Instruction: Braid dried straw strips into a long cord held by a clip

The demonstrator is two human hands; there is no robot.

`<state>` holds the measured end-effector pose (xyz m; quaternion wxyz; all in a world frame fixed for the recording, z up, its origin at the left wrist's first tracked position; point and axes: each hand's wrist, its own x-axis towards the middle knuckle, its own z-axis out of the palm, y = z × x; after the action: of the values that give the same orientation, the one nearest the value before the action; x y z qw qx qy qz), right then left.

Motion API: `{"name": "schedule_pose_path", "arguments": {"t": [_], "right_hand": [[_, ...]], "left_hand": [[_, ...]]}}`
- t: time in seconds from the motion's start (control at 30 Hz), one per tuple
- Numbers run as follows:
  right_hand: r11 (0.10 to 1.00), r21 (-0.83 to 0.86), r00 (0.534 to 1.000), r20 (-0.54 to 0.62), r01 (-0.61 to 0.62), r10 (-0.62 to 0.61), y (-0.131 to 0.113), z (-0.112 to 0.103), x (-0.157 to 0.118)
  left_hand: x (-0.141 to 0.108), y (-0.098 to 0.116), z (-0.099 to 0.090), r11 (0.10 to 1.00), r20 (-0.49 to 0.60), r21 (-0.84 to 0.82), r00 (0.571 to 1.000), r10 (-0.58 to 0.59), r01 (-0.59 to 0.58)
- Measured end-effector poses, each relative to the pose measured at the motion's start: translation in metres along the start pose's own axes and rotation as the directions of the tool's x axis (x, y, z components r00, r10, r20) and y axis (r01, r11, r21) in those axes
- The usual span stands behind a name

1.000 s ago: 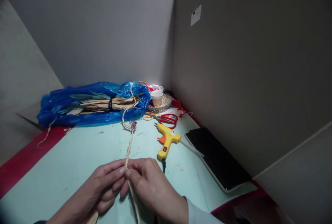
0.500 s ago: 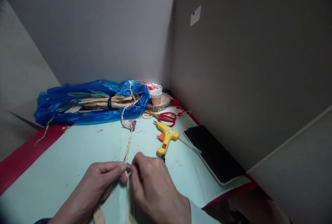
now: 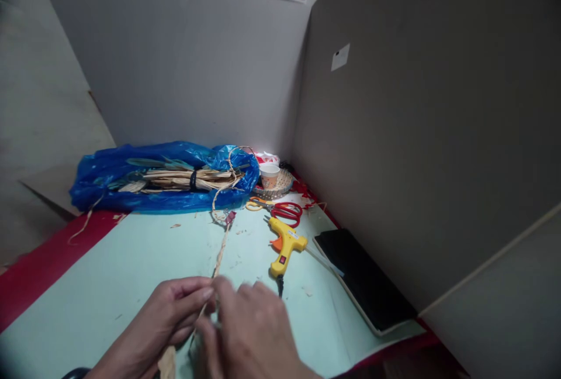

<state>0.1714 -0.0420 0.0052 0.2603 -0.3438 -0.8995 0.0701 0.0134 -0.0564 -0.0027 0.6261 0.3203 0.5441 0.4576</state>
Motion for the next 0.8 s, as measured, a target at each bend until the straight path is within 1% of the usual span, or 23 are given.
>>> {"name": "schedule_pose_path", "arguments": {"t": [0.03,0.07,0.1,0.13,0.17,0.2,0.23,0.27,0.33,0.4,0.43,0.5,0.6,0.67,0.73,0.8], "right_hand": [[0.994,0.070,0.996,-0.028,-0.082,0.084,0.003,-0.009,0.004],[0.970,0.172,0.985,-0.005,-0.170,0.174,0.006,-0.016,0.008],[0.926,0.288,0.970,0.085,-0.243,0.228,0.009,-0.020,0.012],[0.864,0.399,0.949,0.196,-0.306,0.246,0.011,-0.020,0.016],[0.788,0.495,0.922,0.305,-0.367,0.238,0.013,-0.018,0.020],[0.706,0.570,0.894,0.392,-0.421,0.218,0.013,-0.013,0.023],[0.625,0.626,0.871,0.448,-0.466,0.201,0.013,-0.007,0.025],[0.550,0.670,0.857,0.475,-0.498,0.199,0.013,-0.002,0.027],[0.424,0.740,0.852,0.474,-0.523,0.224,0.011,0.007,0.028],[0.326,0.787,0.851,0.465,-0.523,0.244,0.009,0.010,0.026],[0.293,0.801,0.851,0.463,-0.521,0.247,0.009,0.011,0.024],[0.266,0.813,0.852,0.465,-0.519,0.241,0.010,0.011,0.022],[0.302,0.808,0.860,0.447,-0.506,0.247,0.013,0.015,0.018],[0.349,0.792,0.862,0.422,-0.501,0.282,0.014,0.017,0.017],[0.407,0.770,0.866,0.381,-0.491,0.323,0.012,0.016,0.016],[0.463,0.748,0.873,0.335,-0.474,0.353,0.009,0.013,0.015]], "left_hand": [[0.000,0.000,0.000,1.000,0.017,-0.025,1.000,-0.008,0.009],[0.000,0.000,0.001,0.999,0.033,-0.048,0.999,-0.012,0.013],[0.000,-0.001,0.001,0.998,0.044,-0.067,0.999,-0.009,0.011],[0.000,-0.001,0.000,0.997,0.051,-0.076,0.999,-0.008,0.011],[0.000,-0.002,-0.001,0.997,0.053,-0.077,0.999,-0.006,0.010],[0.001,-0.002,-0.002,0.997,0.050,-0.072,0.999,-0.002,0.006],[0.002,-0.003,-0.003,0.998,0.044,-0.060,0.999,0.000,0.002],[0.002,-0.003,-0.004,0.999,0.040,-0.042,0.999,-0.001,0.003],[0.002,-0.003,-0.006,1.000,0.036,-0.006,0.999,0.012,-0.012],[0.001,-0.002,-0.006,0.999,0.038,0.016,0.998,0.046,-0.046],[-0.001,-0.001,-0.006,0.998,0.036,0.030,0.998,0.058,-0.059],[-0.005,0.000,-0.006,0.996,0.022,0.069,0.998,0.063,-0.065],[-0.012,0.001,-0.007,0.988,-0.014,0.142,0.998,0.056,-0.053],[-0.017,0.005,-0.010,0.964,-0.030,0.244,0.993,0.114,-0.104],[-0.022,0.009,-0.013,0.907,-0.053,0.388,0.978,0.200,-0.164],[-0.027,0.012,-0.014,0.843,-0.092,0.504,0.959,0.269,-0.188]]}}
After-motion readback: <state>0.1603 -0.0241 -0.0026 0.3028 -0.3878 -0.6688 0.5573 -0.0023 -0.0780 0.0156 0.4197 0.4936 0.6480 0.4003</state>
